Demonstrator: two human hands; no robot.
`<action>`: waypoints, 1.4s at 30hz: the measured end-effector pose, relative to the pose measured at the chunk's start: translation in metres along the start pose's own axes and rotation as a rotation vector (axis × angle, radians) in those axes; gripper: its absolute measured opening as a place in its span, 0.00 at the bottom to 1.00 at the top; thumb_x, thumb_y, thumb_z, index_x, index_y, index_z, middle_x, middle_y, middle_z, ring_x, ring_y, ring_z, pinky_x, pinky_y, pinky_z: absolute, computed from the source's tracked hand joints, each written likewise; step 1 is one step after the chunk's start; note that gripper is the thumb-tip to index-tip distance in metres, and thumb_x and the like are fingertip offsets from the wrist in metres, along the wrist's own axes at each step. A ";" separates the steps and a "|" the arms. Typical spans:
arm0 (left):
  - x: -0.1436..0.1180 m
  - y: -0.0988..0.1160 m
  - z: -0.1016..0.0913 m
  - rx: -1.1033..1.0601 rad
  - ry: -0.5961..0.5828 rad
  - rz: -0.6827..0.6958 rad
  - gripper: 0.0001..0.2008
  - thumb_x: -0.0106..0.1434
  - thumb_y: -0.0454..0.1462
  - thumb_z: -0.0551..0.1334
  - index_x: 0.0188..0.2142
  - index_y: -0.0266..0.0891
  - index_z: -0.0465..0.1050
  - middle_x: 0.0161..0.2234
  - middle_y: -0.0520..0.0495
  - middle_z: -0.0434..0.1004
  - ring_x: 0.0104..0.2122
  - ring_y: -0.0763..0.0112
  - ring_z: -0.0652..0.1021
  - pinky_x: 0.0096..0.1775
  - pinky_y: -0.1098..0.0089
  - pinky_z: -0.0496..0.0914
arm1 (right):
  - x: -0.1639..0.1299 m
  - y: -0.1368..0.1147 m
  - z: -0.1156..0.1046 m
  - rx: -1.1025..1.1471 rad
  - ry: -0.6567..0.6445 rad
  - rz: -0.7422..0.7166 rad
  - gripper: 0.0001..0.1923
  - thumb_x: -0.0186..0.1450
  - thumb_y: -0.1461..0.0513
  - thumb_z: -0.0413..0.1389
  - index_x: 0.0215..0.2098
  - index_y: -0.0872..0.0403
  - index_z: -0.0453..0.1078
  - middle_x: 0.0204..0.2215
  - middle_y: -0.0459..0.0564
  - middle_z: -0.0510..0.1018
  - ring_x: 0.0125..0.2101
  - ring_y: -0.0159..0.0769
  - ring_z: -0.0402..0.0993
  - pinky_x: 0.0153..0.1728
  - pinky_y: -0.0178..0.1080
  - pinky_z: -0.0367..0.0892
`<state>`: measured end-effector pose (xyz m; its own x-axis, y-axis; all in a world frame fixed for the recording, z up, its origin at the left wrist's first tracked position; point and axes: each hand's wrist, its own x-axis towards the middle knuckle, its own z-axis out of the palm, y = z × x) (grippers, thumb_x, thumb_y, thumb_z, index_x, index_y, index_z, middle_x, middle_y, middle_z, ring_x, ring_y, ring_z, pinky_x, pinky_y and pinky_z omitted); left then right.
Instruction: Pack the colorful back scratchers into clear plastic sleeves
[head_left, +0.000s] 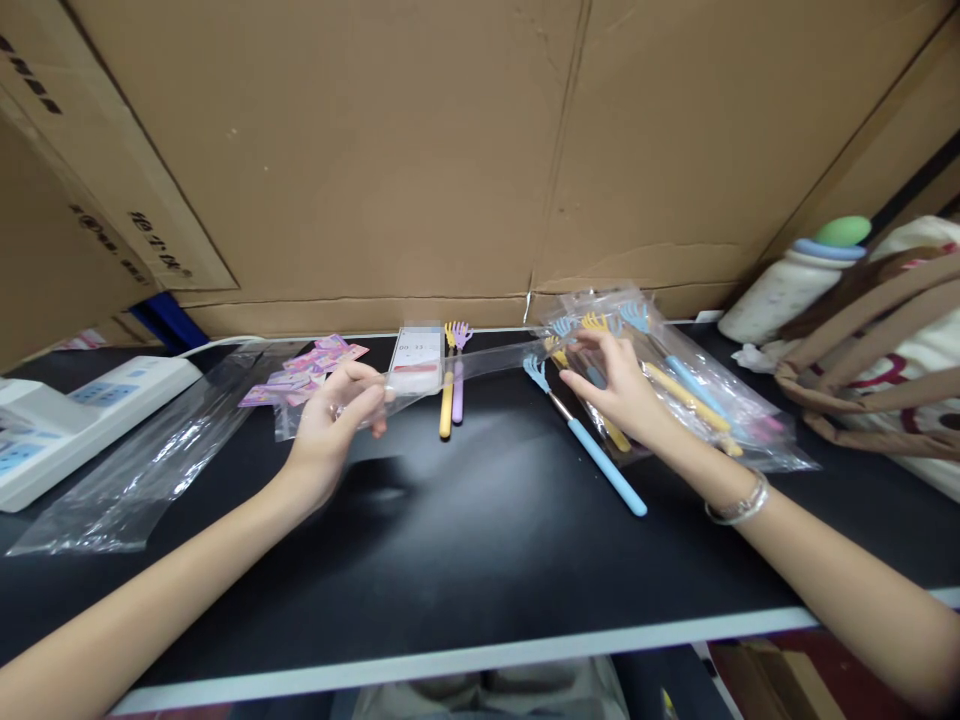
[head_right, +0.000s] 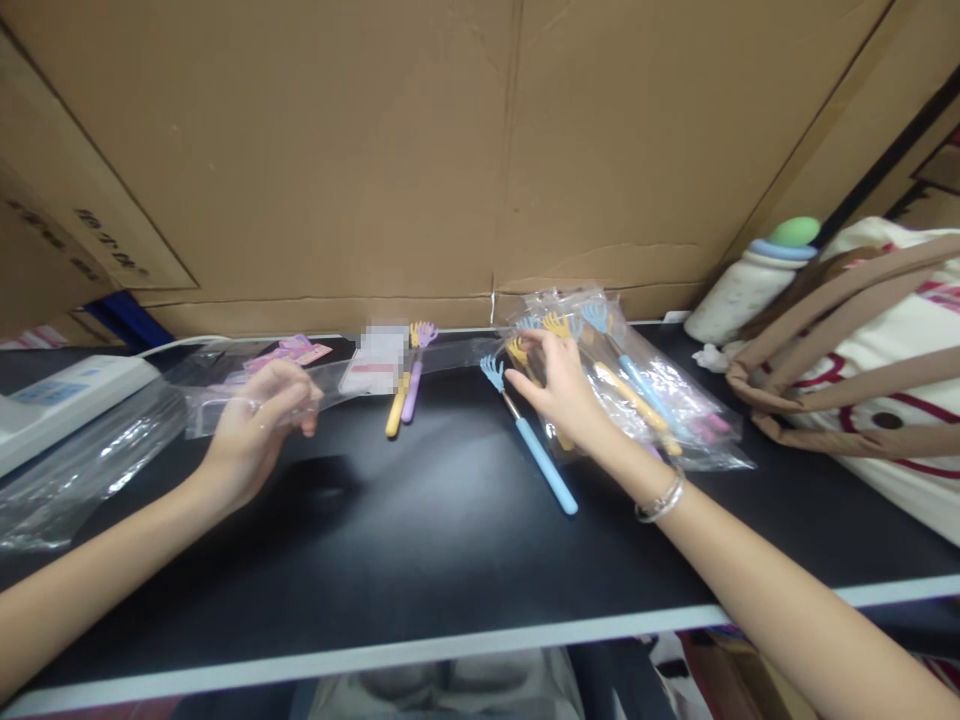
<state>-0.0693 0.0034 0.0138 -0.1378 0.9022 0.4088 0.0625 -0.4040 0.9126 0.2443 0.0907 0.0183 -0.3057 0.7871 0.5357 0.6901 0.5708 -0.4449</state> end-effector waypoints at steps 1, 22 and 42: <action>0.001 0.000 0.001 -0.023 -0.004 -0.037 0.09 0.57 0.40 0.63 0.28 0.38 0.65 0.23 0.53 0.69 0.17 0.78 0.69 0.20 0.77 0.66 | 0.001 0.001 0.000 0.040 -0.001 0.022 0.23 0.62 0.55 0.55 0.53 0.52 0.60 0.47 0.56 0.70 0.52 0.48 0.61 0.53 0.52 0.58; 0.009 0.010 0.002 -0.234 0.052 -0.476 0.16 0.42 0.39 0.72 0.23 0.36 0.65 0.21 0.57 0.69 0.17 0.83 0.65 0.26 0.74 0.74 | 0.010 -0.004 -0.021 0.910 -0.097 0.417 0.18 0.50 0.50 0.67 0.28 0.53 0.70 0.24 0.43 0.72 0.25 0.27 0.71 0.31 0.32 0.73; -0.003 0.004 0.007 -0.236 -0.094 -0.536 0.18 0.44 0.41 0.71 0.31 0.38 0.66 0.25 0.56 0.69 0.21 0.79 0.69 0.28 0.72 0.73 | -0.011 -0.038 -0.006 -0.216 0.056 -0.526 0.29 0.62 0.59 0.58 0.60 0.48 0.56 0.56 0.54 0.66 0.58 0.50 0.56 0.58 0.58 0.53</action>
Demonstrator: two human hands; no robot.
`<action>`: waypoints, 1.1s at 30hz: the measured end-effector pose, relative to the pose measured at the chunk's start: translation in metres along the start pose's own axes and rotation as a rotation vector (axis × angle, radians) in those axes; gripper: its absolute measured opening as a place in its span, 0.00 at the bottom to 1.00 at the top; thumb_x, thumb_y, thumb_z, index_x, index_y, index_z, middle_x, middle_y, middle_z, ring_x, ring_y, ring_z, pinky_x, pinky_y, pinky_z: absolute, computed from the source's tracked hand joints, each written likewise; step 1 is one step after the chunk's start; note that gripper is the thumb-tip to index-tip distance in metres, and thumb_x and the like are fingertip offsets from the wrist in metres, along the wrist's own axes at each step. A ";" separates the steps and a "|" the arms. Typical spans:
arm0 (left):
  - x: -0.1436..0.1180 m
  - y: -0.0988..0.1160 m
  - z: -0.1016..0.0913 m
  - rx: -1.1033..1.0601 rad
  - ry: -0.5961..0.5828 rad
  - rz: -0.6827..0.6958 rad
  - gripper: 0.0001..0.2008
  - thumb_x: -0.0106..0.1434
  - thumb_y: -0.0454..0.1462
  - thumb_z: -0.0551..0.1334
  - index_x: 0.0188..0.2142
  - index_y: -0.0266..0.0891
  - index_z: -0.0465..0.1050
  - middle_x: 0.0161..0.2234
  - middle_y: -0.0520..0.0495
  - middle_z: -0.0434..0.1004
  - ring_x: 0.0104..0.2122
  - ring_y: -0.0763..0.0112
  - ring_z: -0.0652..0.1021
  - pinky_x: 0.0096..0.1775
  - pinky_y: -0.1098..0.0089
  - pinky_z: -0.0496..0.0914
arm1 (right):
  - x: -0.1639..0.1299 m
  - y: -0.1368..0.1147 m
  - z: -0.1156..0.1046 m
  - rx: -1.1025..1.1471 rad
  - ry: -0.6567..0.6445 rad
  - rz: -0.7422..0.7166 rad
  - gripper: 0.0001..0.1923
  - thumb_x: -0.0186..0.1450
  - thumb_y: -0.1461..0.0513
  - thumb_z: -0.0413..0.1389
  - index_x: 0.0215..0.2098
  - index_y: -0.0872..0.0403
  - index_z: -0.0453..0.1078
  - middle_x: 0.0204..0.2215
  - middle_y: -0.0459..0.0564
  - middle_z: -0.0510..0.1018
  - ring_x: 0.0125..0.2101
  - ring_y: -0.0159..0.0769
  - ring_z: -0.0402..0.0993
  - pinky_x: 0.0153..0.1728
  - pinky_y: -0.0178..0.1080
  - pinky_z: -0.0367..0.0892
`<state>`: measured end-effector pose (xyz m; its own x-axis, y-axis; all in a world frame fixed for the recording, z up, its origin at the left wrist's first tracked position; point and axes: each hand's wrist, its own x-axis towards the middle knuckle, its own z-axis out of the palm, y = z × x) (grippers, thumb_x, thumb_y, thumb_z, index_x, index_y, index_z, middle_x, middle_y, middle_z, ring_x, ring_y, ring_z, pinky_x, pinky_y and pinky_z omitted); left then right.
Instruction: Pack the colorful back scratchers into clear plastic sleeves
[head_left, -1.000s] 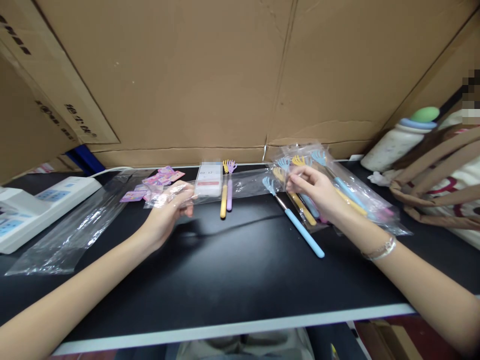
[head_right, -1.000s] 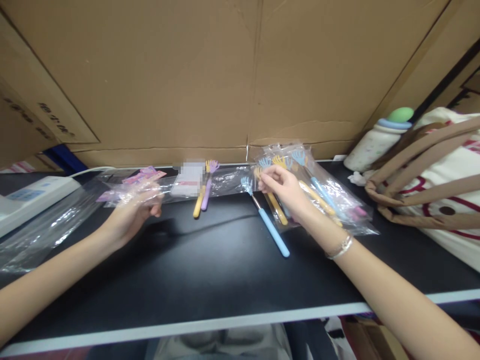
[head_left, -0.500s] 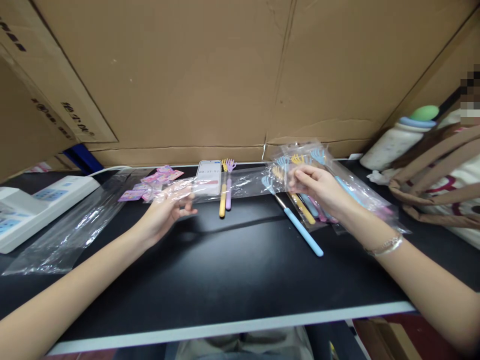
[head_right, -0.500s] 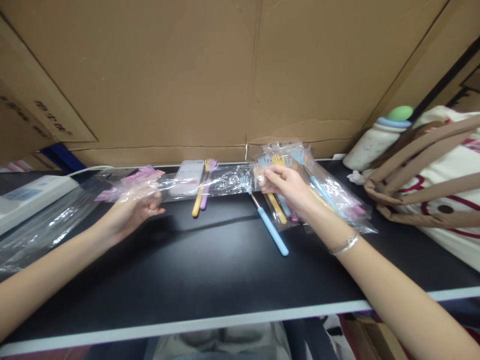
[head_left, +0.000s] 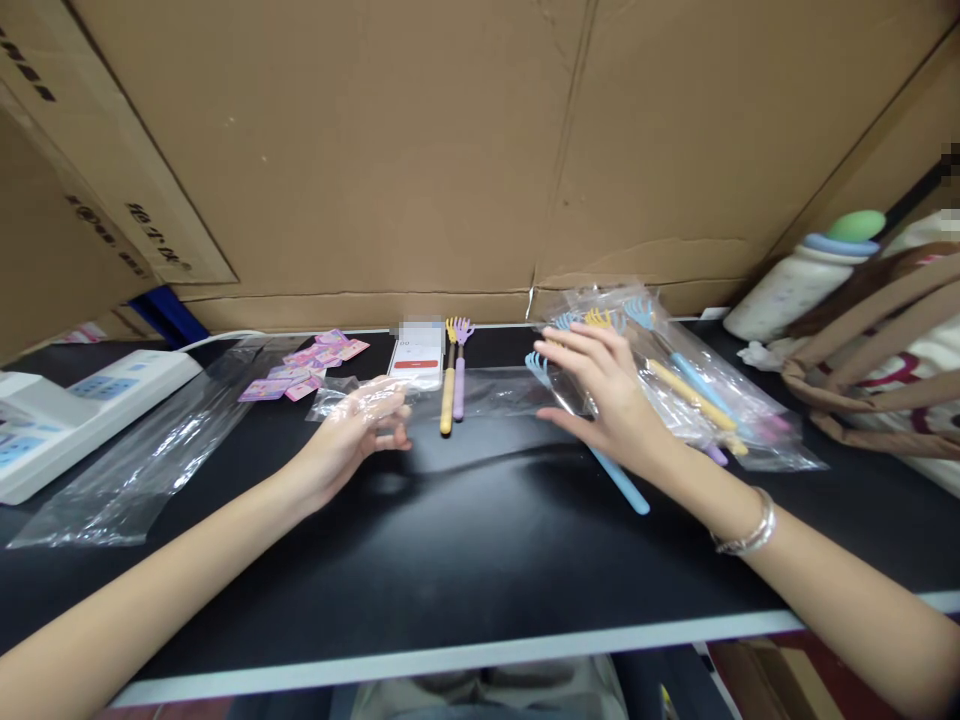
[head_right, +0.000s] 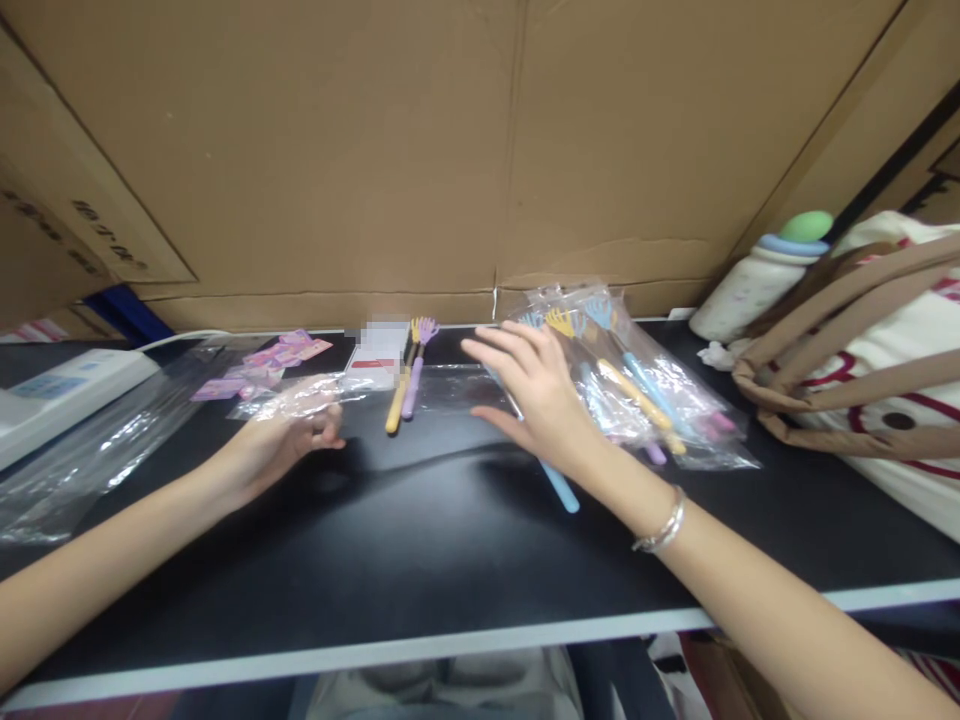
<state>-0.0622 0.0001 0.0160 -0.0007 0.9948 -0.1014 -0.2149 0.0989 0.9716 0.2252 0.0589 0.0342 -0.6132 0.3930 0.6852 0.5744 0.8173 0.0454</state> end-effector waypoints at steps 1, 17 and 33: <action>-0.001 -0.001 0.000 0.000 -0.020 0.000 0.19 0.45 0.42 0.71 0.32 0.38 0.66 0.25 0.56 0.69 0.21 0.79 0.69 0.28 0.72 0.73 | -0.001 -0.005 0.001 -0.010 -0.037 -0.027 0.31 0.62 0.59 0.59 0.61 0.48 0.55 0.57 0.54 0.66 0.58 0.50 0.56 0.59 0.59 0.52; -0.004 -0.002 0.005 0.049 -0.090 -0.006 0.18 0.51 0.45 0.69 0.28 0.38 0.62 0.22 0.58 0.61 0.17 0.84 0.57 0.18 0.82 0.57 | -0.006 -0.006 0.010 0.077 -0.183 0.037 0.18 0.66 0.65 0.52 0.55 0.52 0.62 0.39 0.52 0.73 0.36 0.39 0.71 0.36 0.40 0.67; 0.002 -0.005 0.000 0.153 0.026 0.024 0.17 0.46 0.43 0.70 0.29 0.37 0.66 0.21 0.57 0.63 0.17 0.84 0.55 0.18 0.79 0.49 | -0.007 0.002 0.010 0.163 -0.176 0.001 0.16 0.71 0.62 0.46 0.53 0.50 0.69 0.34 0.48 0.78 0.32 0.35 0.69 0.34 0.37 0.64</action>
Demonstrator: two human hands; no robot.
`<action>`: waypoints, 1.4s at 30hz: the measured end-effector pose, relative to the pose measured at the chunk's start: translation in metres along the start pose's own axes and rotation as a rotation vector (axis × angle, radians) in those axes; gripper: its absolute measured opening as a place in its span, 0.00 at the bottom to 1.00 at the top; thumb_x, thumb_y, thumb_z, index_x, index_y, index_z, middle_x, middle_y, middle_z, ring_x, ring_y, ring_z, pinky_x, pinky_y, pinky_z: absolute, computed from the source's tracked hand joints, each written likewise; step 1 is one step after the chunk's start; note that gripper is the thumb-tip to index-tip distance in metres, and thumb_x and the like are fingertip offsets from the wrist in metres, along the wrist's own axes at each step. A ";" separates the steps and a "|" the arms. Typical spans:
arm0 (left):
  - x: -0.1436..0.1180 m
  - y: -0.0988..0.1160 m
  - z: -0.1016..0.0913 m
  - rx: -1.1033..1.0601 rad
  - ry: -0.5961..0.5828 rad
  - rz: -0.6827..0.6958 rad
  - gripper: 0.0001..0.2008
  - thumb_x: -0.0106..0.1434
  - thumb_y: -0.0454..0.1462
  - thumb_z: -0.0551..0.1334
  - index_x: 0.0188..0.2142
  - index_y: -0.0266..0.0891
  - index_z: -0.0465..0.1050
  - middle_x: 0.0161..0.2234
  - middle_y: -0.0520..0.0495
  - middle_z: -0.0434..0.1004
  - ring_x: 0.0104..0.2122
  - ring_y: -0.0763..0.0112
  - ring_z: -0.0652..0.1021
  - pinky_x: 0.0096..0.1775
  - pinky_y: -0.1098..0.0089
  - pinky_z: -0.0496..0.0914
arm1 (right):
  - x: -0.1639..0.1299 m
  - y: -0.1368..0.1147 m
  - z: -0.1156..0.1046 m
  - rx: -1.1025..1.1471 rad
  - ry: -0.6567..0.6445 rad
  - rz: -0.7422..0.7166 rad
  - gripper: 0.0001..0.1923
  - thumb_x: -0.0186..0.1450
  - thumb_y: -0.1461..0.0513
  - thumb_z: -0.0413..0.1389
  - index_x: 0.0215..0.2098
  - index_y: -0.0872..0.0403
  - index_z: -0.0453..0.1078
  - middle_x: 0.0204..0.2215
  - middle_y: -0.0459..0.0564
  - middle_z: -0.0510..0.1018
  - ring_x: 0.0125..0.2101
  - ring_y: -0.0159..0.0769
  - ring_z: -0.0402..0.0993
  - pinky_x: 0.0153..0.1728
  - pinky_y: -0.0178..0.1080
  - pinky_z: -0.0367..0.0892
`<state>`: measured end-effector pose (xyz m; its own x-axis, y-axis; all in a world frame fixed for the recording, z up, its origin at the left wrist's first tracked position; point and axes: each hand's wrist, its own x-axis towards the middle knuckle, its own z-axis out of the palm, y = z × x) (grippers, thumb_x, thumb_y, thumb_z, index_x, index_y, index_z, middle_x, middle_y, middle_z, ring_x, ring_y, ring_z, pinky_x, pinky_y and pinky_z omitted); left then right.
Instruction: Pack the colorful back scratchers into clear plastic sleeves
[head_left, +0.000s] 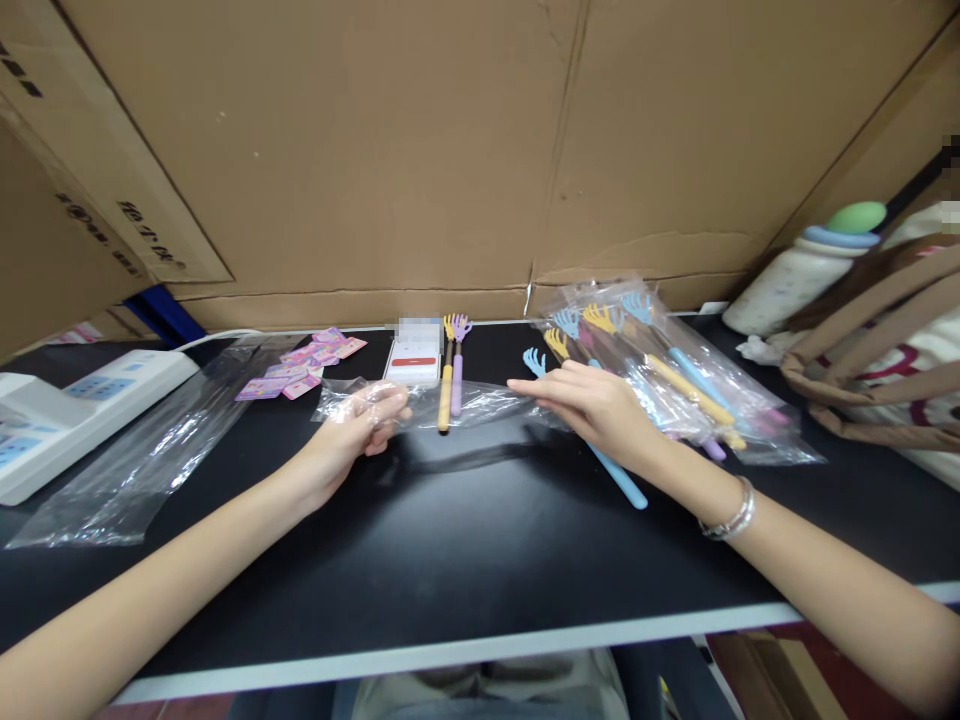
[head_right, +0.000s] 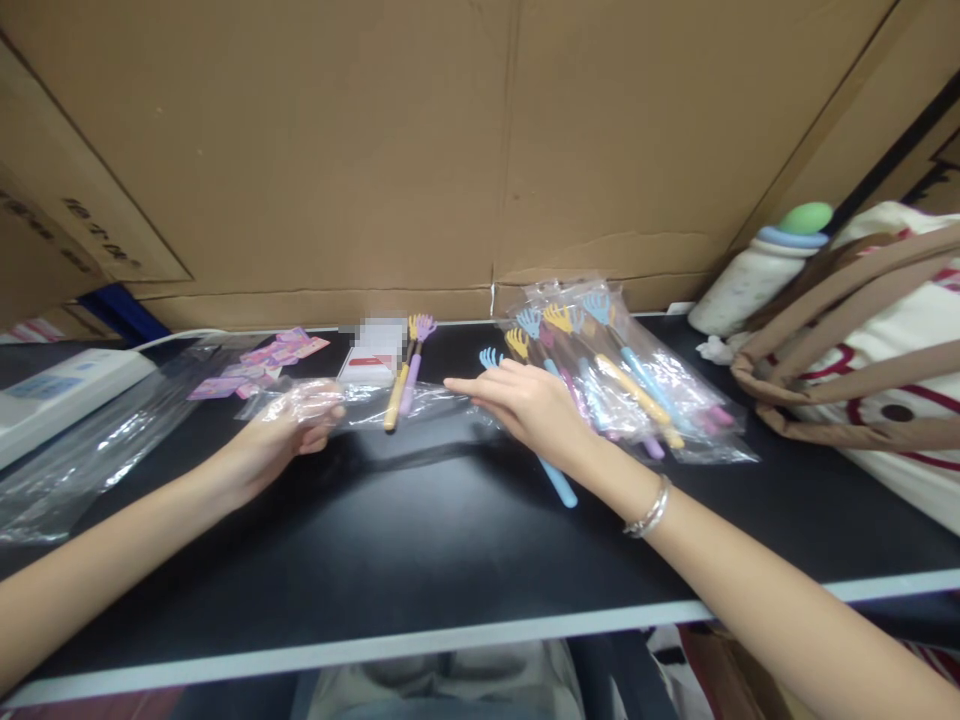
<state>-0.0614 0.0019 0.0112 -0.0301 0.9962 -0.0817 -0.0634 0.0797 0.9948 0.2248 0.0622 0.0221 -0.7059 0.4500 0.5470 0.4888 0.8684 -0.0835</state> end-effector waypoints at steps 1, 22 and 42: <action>0.001 -0.001 0.000 0.011 0.000 0.008 0.17 0.46 0.43 0.69 0.28 0.37 0.66 0.21 0.57 0.63 0.17 0.84 0.55 0.18 0.79 0.49 | 0.000 0.000 0.000 -0.012 0.008 -0.004 0.16 0.71 0.62 0.46 0.53 0.50 0.69 0.34 0.48 0.78 0.32 0.35 0.69 0.34 0.37 0.64; 0.002 -0.001 0.000 0.115 0.047 0.059 0.15 0.47 0.44 0.67 0.27 0.38 0.66 0.22 0.55 0.67 0.19 0.79 0.64 0.21 0.77 0.57 | 0.005 -0.003 -0.003 0.044 0.165 -0.066 0.05 0.67 0.65 0.51 0.34 0.50 0.67 0.39 0.50 0.75 0.41 0.40 0.68 0.43 0.46 0.63; 0.002 0.003 -0.006 0.268 0.058 0.125 0.18 0.49 0.48 0.69 0.28 0.39 0.67 0.23 0.54 0.70 0.23 0.74 0.71 0.25 0.77 0.62 | 0.004 0.001 -0.003 -0.025 0.098 -0.026 0.04 0.67 0.64 0.51 0.35 0.50 0.66 0.37 0.50 0.74 0.41 0.40 0.67 0.43 0.45 0.62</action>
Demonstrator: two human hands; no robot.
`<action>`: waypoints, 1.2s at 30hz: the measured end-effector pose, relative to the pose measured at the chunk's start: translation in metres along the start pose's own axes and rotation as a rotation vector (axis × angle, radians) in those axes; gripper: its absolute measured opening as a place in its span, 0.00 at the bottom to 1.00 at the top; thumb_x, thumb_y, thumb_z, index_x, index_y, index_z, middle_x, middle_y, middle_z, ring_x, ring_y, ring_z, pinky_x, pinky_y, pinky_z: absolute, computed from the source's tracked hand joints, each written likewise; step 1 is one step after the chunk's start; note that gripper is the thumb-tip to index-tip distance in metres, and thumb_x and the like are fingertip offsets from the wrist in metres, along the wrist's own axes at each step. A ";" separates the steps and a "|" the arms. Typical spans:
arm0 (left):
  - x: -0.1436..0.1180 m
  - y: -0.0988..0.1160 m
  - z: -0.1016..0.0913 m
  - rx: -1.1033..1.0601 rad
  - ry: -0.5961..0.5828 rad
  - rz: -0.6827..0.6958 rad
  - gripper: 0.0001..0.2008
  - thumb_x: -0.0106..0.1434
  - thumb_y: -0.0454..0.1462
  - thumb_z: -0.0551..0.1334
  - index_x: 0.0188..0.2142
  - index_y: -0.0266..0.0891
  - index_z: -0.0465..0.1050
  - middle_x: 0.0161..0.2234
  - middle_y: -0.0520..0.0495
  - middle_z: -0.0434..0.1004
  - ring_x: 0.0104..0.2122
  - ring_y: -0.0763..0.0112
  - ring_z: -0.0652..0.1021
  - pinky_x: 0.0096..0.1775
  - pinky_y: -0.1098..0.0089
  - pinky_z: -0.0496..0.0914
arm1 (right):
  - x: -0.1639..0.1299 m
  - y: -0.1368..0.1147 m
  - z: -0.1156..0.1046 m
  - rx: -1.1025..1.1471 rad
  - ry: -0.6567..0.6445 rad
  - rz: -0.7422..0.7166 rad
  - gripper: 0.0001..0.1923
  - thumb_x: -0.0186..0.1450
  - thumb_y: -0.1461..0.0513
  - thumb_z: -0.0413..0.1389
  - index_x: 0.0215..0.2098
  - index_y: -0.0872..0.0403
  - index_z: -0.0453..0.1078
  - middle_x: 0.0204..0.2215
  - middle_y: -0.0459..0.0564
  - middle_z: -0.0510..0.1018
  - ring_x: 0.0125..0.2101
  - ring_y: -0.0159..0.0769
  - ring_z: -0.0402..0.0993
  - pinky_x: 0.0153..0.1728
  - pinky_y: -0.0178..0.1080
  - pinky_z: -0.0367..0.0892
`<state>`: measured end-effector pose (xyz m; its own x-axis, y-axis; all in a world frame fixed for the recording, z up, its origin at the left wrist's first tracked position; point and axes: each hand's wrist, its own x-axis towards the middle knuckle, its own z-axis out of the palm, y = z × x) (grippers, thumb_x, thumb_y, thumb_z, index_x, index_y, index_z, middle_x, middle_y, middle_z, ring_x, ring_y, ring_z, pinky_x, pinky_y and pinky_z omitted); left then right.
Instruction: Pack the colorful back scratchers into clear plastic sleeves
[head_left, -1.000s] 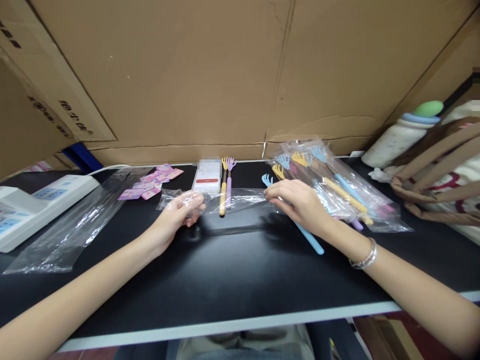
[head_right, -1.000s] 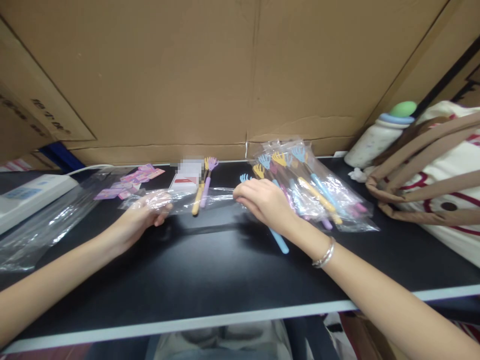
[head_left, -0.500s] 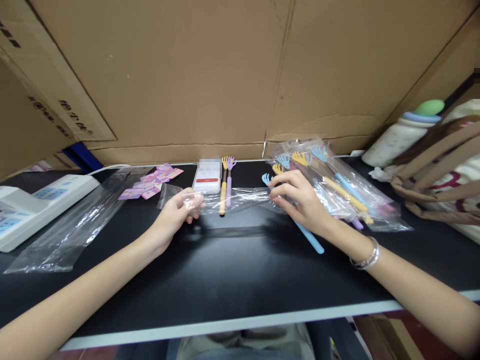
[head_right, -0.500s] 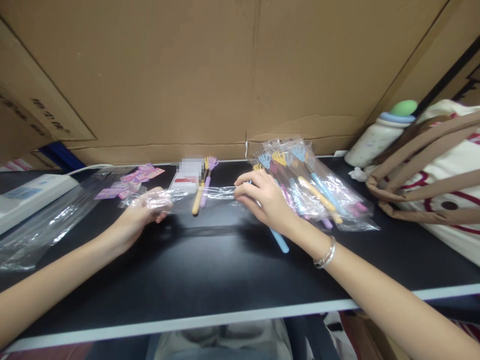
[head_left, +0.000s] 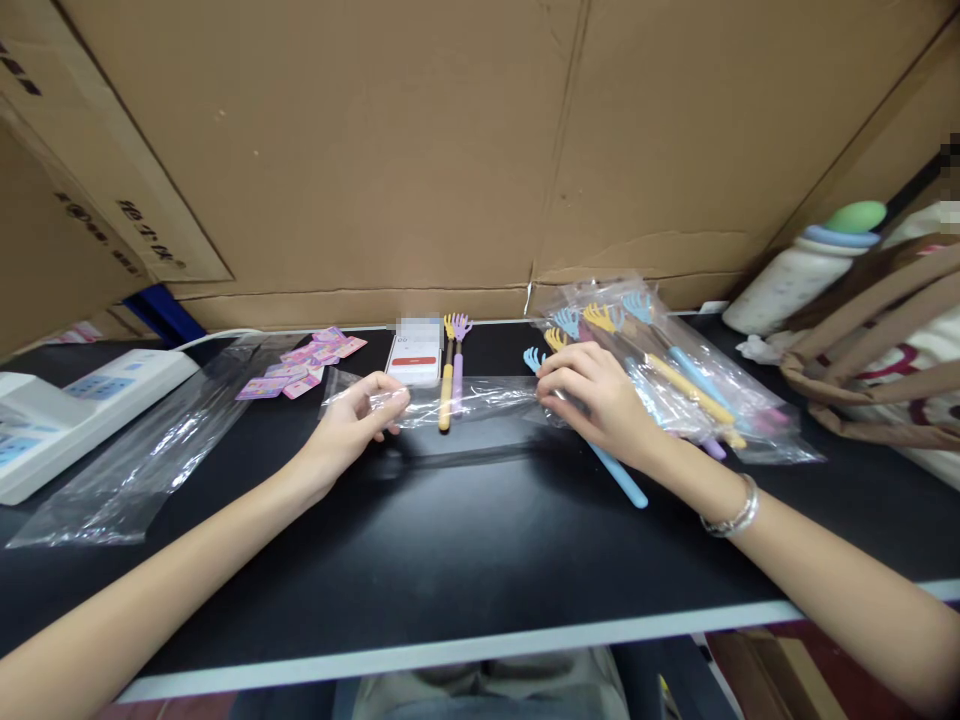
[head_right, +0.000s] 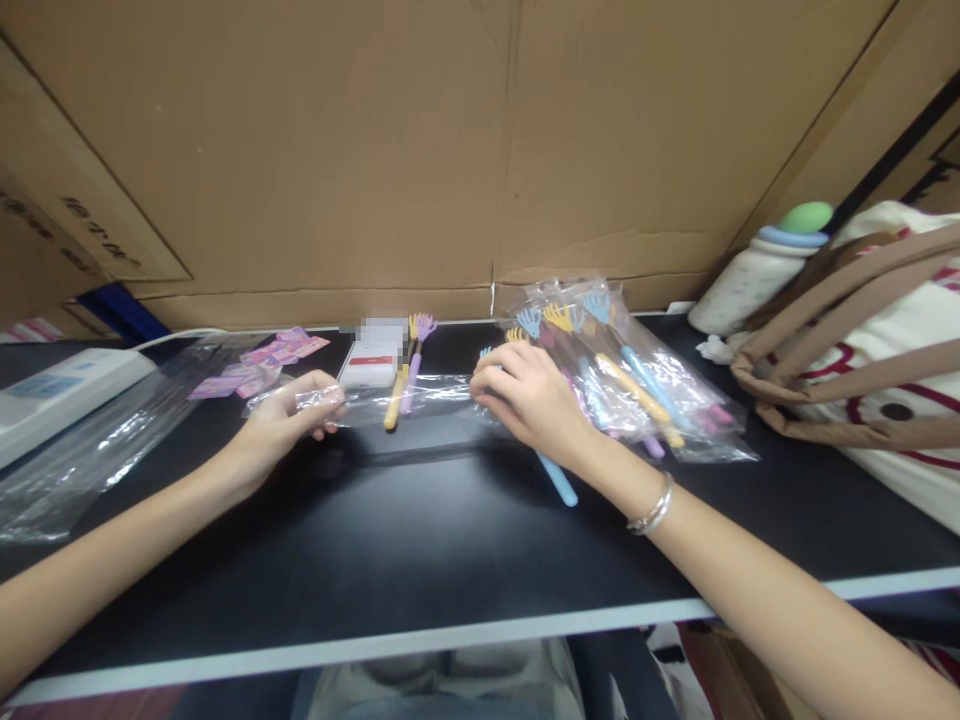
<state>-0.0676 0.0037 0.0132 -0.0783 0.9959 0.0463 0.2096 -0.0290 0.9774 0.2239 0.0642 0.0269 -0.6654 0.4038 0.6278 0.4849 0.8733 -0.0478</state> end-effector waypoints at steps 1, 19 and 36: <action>-0.001 0.001 0.000 -0.006 -0.011 0.003 0.18 0.49 0.48 0.68 0.29 0.39 0.67 0.23 0.54 0.70 0.23 0.73 0.72 0.25 0.77 0.62 | 0.000 0.000 0.000 -0.027 0.006 -0.008 0.03 0.66 0.64 0.52 0.35 0.50 0.66 0.38 0.50 0.75 0.42 0.41 0.67 0.43 0.46 0.62; -0.019 0.009 0.027 -0.228 -0.195 -0.068 0.23 0.50 0.51 0.68 0.31 0.39 0.61 0.37 0.48 0.80 0.29 0.69 0.81 0.36 0.70 0.73 | 0.004 -0.032 0.014 -0.063 -0.061 -0.146 0.13 0.65 0.63 0.55 0.48 0.55 0.71 0.52 0.55 0.74 0.51 0.43 0.67 0.50 0.48 0.69; -0.017 0.002 0.027 -0.117 -0.069 0.050 0.16 0.52 0.44 0.68 0.26 0.38 0.64 0.27 0.51 0.79 0.27 0.75 0.75 0.29 0.77 0.65 | 0.004 -0.038 0.015 -0.166 0.179 -0.188 0.05 0.64 0.63 0.57 0.29 0.53 0.72 0.42 0.51 0.79 0.45 0.40 0.68 0.44 0.42 0.68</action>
<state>-0.0394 -0.0107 0.0090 -0.0021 0.9964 0.0851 0.0959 -0.0845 0.9918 0.1939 0.0364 0.0199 -0.6484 0.1722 0.7416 0.4590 0.8656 0.2003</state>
